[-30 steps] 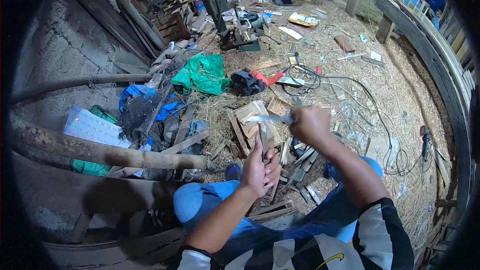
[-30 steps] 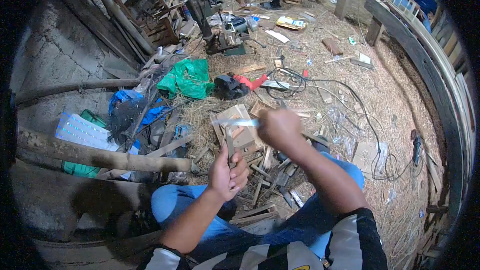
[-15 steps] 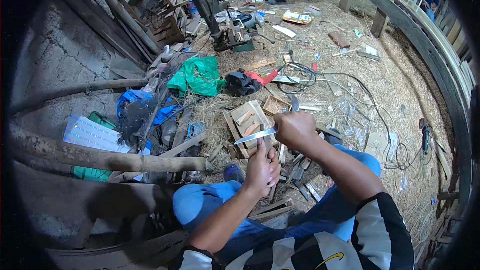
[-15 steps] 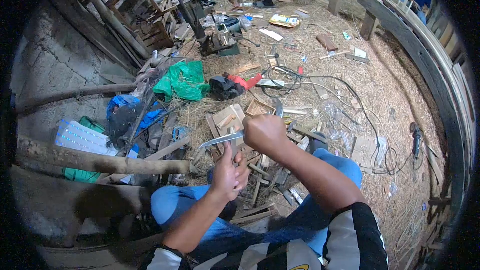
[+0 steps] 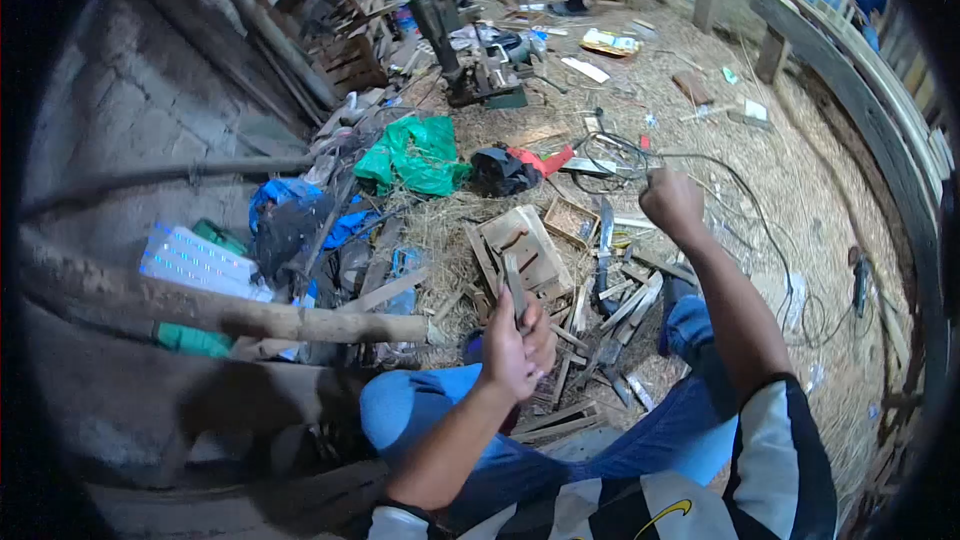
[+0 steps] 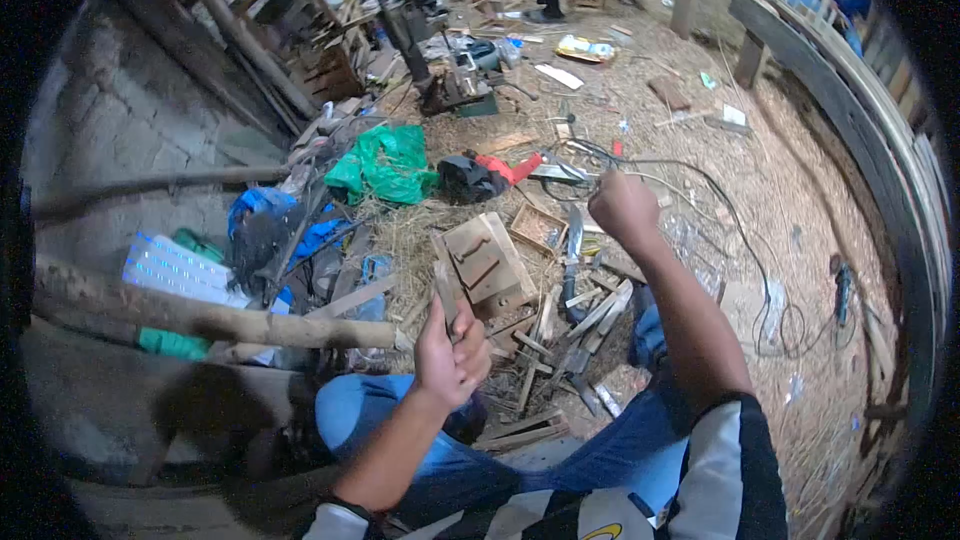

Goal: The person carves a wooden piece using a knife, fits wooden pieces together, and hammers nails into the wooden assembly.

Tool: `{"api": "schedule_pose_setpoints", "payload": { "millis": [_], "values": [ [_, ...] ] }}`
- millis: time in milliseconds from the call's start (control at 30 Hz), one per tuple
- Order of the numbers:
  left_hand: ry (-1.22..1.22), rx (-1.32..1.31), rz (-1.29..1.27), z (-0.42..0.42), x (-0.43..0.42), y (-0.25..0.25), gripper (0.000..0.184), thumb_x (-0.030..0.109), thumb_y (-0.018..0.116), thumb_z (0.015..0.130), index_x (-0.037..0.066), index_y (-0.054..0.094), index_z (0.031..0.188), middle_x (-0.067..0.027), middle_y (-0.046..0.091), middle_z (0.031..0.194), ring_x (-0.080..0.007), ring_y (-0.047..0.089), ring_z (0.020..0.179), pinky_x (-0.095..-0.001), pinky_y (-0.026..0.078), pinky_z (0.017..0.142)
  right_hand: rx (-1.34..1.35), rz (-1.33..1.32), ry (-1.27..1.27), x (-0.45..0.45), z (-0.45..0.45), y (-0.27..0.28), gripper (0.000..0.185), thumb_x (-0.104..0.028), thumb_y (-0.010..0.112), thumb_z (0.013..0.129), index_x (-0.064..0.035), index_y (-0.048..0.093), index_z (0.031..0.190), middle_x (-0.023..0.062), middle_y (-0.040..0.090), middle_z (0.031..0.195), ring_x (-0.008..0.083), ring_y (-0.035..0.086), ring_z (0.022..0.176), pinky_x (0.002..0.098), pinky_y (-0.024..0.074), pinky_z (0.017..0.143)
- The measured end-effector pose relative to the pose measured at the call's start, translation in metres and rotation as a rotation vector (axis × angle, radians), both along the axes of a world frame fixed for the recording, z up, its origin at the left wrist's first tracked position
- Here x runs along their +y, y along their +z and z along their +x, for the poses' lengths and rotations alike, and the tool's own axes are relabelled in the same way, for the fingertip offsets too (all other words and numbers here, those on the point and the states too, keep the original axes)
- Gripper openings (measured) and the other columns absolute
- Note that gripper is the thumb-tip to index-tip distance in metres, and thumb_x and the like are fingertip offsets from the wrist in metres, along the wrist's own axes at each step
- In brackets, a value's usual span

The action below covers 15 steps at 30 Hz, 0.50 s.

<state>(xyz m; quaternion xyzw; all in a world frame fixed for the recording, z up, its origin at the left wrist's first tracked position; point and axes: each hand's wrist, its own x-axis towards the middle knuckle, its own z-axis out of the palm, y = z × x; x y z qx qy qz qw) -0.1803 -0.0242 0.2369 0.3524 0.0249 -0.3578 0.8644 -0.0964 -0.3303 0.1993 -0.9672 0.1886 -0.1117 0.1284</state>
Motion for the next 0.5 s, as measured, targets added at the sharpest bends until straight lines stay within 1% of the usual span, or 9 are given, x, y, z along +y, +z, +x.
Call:
{"api": "schedule_pose_setpoints", "payload": {
  "millis": [33, 100, 167, 267, 300, 367, 433, 500],
  "values": [
    [0.035, 0.124, -0.007, 0.001, 0.002, -0.004, 0.053, 0.06, 0.027, 0.103, 0.016, 0.041, 0.079, 0.003, 0.03, 0.049, -0.0094, 0.025, 0.032, -0.025, 0.022, 0.027, 0.007, -0.014, 0.021, 0.014, -0.01, 0.004, 0.015, -0.016, 0.06, 0.08, -0.0058, 0.07, 0.075, 0.0223, 0.067, 0.075, 0.0426, 0.067, 0.07, 0.0514, 0.0542, 0.064],
    [0.022, 0.138, 0.002, 0.0, -0.003, 0.002, 0.052, 0.059, 0.027, 0.104, 0.016, 0.041, 0.078, 0.0032, 0.03, 0.049, -0.0091, 0.025, 0.032, -0.0248, 0.022, 0.027, -0.016, 0.079, 0.18, 0.053, -0.03, 0.012, 0.012, -0.018, 0.064, 0.077, -0.0082, 0.07, 0.075, 0.021, 0.067, 0.072, 0.0414, 0.066, 0.066, 0.0511, 0.0536, 0.061],
    [-0.024, 0.162, -0.008, 0.0, -0.008, 0.003, 0.051, 0.059, 0.027, 0.104, 0.017, 0.042, 0.079, 0.0035, 0.03, 0.049, -0.0088, 0.026, 0.032, -0.0246, 0.022, 0.027, -0.009, 0.102, 0.324, 0.087, -0.044, 0.03, 0.013, -0.02, 0.063, 0.076, -0.0111, 0.071, 0.081, 0.0199, 0.068, 0.072, 0.0384, 0.069, 0.069, 0.0503, 0.055, 0.062],
    [-0.056, 0.155, -0.014, -0.001, -0.014, 0.004, 0.051, 0.059, 0.028, 0.104, 0.017, 0.043, 0.079, 0.0038, 0.031, 0.049, -0.0086, 0.026, 0.032, -0.0243, 0.022, 0.028, -0.037, 0.028, 0.47, 0.112, -0.05, 0.045, 0.013, -0.024, 0.066, 0.075, -0.0109, 0.068, 0.074, 0.0163, 0.066, 0.065, 0.0371, 0.068, 0.062, 0.0491, 0.0541, 0.057],
    [-0.073, 0.161, -0.012, 0.0, -0.015, 0.004, 0.051, 0.059, 0.029, 0.103, 0.017, 0.044, 0.079, 0.0038, 0.031, 0.049, -0.0085, 0.027, 0.032, -0.0241, 0.022, 0.028, -0.039, 0.028, 0.471, 0.115, -0.051, 0.045, 0.013, -0.024, 0.066, 0.075, -0.0109, 0.068, 0.074, 0.0163, 0.066, 0.065, 0.0371, 0.068, 0.062, 0.0491, 0.0541, 0.057],
    [-0.072, 0.168, -0.004, -0.001, -0.018, 0.002, 0.051, 0.06, 0.03, 0.103, 0.017, 0.043, 0.079, 0.0039, 0.031, 0.05, -0.0084, 0.026, 0.032, -0.0242, 0.023, 0.028, -0.078, 0.045, 0.495, 0.117, -0.053, 0.043, 0.01, -0.021, 0.067, 0.067, -0.0122, 0.064, 0.07, 0.0138, 0.063, 0.062, 0.0366, 0.065, 0.058, 0.0495, 0.0513, 0.053],
    [-0.103, 0.185, -0.008, 0.0, -0.02, -0.006, 0.05, 0.059, 0.03, 0.103, 0.017, 0.043, 0.079, 0.004, 0.03, 0.05, -0.0084, 0.026, 0.032, -0.0243, 0.023, 0.028, -0.073, 0.037, 0.497, 0.118, -0.053, 0.045, 0.011, -0.022, 0.068, 0.068, -0.0122, 0.064, 0.069, 0.0131, 0.064, 0.062, 0.0362, 0.065, 0.059, 0.0495, 0.0511, 0.053],
    [-0.11, 0.189, 0.025, -0.003, -0.024, -0.006, 0.05, 0.059, 0.03, 0.103, 0.017, 0.043, 0.079, 0.004, 0.03, 0.05, -0.0084, 0.026, 0.032, -0.0243, 0.022, 0.028, -0.011, 0.02, 0.516, 0.118, -0.053, 0.048, 0.012, -0.023, 0.069, 0.067, -0.0118, 0.064, 0.07, 0.0129, 0.065, 0.064, 0.0356, 0.066, 0.06, 0.0489, 0.0519, 0.054]
  ]
}}
